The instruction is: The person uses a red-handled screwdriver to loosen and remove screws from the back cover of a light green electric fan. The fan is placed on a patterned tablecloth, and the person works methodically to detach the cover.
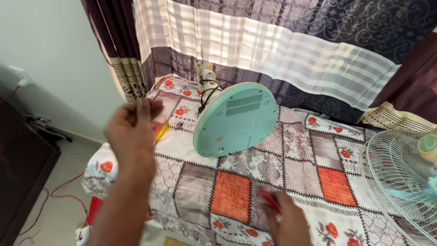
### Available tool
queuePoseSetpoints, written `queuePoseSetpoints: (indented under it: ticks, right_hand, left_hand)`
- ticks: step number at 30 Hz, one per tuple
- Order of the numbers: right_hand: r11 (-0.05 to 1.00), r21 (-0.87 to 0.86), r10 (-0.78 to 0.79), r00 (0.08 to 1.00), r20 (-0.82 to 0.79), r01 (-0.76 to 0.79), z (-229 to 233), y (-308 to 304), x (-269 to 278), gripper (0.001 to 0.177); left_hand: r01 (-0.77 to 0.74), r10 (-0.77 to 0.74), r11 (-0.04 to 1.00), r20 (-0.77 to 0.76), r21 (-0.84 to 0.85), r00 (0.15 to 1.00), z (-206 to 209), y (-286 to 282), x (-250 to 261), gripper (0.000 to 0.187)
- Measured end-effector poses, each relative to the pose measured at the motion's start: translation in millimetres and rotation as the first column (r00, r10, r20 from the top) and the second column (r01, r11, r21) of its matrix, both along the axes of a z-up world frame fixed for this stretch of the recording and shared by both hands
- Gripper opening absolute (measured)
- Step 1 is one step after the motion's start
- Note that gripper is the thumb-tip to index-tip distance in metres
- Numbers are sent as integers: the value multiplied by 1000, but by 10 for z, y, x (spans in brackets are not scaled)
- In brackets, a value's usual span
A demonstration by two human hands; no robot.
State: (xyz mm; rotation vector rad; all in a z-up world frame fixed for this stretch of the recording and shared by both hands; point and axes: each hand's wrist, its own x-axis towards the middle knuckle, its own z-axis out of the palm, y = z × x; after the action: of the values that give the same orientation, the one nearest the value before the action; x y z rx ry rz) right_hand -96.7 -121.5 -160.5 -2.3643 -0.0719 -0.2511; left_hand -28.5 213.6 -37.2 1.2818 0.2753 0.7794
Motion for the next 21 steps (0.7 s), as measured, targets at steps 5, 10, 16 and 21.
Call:
queuePoseSetpoints:
  ticks: [5,10,16,21]
  right_hand:
    - [931,-146,-334,942,33,335,-299,-315,-16,38]
    - [841,-205,-520,852,-50,501,-339,-265,-75,36]
    - [851,-286,-453,891,21,440,-256,-139,-143,29]
    - [835,-310,-482,876,-12,456,-200,-111,-109,30]
  left_hand:
    - [26,267,715,-307,698,913,-276,478,379,22]
    - [239,311,517,-440,822,842,-877,424,944,28]
    - [394,412,328,-506,858,758,-1410,471,1326,32]
    - [282,476,305,-402,909,782,-1568,440,1347,49]
